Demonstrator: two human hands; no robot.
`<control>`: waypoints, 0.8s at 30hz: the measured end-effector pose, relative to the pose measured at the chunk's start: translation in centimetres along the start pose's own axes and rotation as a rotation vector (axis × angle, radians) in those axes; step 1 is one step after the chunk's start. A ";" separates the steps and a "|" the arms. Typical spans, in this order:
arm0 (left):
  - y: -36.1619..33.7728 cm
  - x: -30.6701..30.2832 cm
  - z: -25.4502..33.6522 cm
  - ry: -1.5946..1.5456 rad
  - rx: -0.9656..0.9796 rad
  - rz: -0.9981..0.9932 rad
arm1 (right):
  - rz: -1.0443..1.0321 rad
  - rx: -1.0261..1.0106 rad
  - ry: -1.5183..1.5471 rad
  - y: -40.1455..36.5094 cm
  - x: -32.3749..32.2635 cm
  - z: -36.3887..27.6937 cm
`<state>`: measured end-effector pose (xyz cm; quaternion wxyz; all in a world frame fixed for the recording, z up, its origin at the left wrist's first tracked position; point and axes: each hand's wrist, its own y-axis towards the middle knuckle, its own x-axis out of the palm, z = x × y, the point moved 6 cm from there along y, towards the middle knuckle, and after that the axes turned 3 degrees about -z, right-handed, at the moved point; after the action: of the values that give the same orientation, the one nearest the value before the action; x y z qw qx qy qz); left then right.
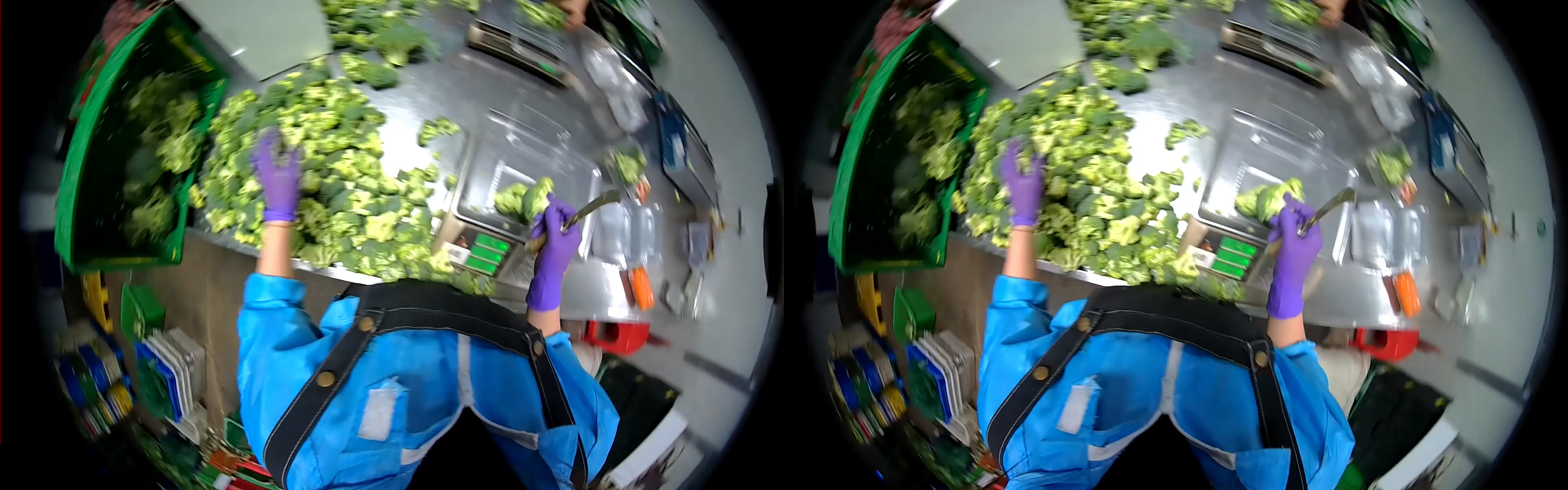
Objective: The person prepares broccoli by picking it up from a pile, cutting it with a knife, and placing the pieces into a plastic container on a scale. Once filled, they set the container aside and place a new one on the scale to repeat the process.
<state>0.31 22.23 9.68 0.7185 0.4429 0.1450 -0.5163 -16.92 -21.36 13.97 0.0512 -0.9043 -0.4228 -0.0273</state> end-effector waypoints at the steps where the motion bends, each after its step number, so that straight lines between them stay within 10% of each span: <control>1: 1.0 -1.1 -5.2 0.062 0.001 0.171 | 0.066 -0.016 0.007 0.5 -1.7 -0.6; 4: 2.3 -2.8 -13.2 0.726 -0.041 -0.048 | 0.171 -0.072 -0.017 1.0 -5.1 -0.9; 5: 2.4 -2.3 -15.2 0.403 -0.255 -0.260 | 0.193 -0.090 -0.010 0.9 -5.6 -0.8; 15: 1.6 -4.6 -11.8 0.007 -0.215 0.094 | 0.159 -0.053 -0.223 1.2 -5.6 0.3; 17: 1.8 -5.0 -9.4 -0.492 -0.306 0.166 | 0.145 -0.004 -0.355 1.4 -5.9 0.3; 24: 0.1 -1.8 2.2 -0.966 -0.400 -0.195 | 0.163 0.006 -0.802 1.9 -6.9 0.7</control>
<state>-0.89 21.59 12.16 0.7226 -0.0064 -0.0662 -0.6881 -19.93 -27.77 12.51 -0.1133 -0.8736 -0.3364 0.3330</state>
